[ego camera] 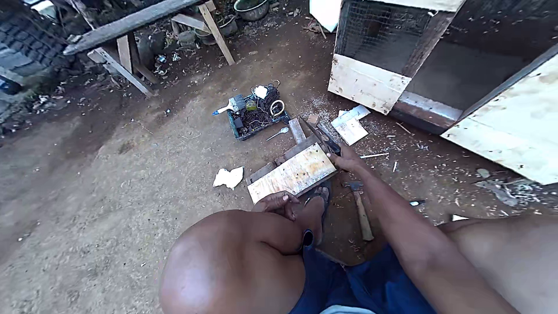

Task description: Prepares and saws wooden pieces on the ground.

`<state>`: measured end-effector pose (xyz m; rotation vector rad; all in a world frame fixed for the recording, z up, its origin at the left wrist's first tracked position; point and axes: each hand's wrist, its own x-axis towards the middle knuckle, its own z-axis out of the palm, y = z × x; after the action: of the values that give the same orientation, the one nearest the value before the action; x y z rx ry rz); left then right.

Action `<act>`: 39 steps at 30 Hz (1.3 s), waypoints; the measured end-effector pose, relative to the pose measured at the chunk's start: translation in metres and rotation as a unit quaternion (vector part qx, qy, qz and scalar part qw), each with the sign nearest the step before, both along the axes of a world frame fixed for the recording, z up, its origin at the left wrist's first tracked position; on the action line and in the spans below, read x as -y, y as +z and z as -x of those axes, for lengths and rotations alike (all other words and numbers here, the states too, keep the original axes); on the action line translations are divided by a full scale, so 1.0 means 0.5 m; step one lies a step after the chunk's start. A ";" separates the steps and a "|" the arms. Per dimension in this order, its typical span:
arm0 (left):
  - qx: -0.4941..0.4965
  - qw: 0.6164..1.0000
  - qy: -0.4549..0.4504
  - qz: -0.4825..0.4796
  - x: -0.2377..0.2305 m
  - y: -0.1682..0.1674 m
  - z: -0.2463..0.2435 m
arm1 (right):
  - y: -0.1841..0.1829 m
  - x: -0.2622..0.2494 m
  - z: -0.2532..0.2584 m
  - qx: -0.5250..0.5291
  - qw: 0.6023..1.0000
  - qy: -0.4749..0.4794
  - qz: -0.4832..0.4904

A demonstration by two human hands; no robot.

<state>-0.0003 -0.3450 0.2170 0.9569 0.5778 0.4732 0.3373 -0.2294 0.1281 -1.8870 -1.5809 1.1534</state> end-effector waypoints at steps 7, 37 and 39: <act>0.021 1.000 -0.004 -0.015 0.008 0.017 0.007 | -0.038 0.018 -0.013 -0.039 0.998 0.001 0.049; -0.467 0.775 -0.329 -0.268 -0.365 0.043 0.015 | -0.032 0.037 0.052 0.083 0.980 -0.072 -0.167; -0.542 0.710 -0.354 -0.278 -0.446 0.038 -0.011 | -0.035 0.038 0.064 0.088 0.974 -0.086 -0.192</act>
<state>0.0054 -0.1222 0.2360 1.9415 1.0602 -0.7663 0.3055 -0.2482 0.1104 -1.8554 -1.5591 0.5691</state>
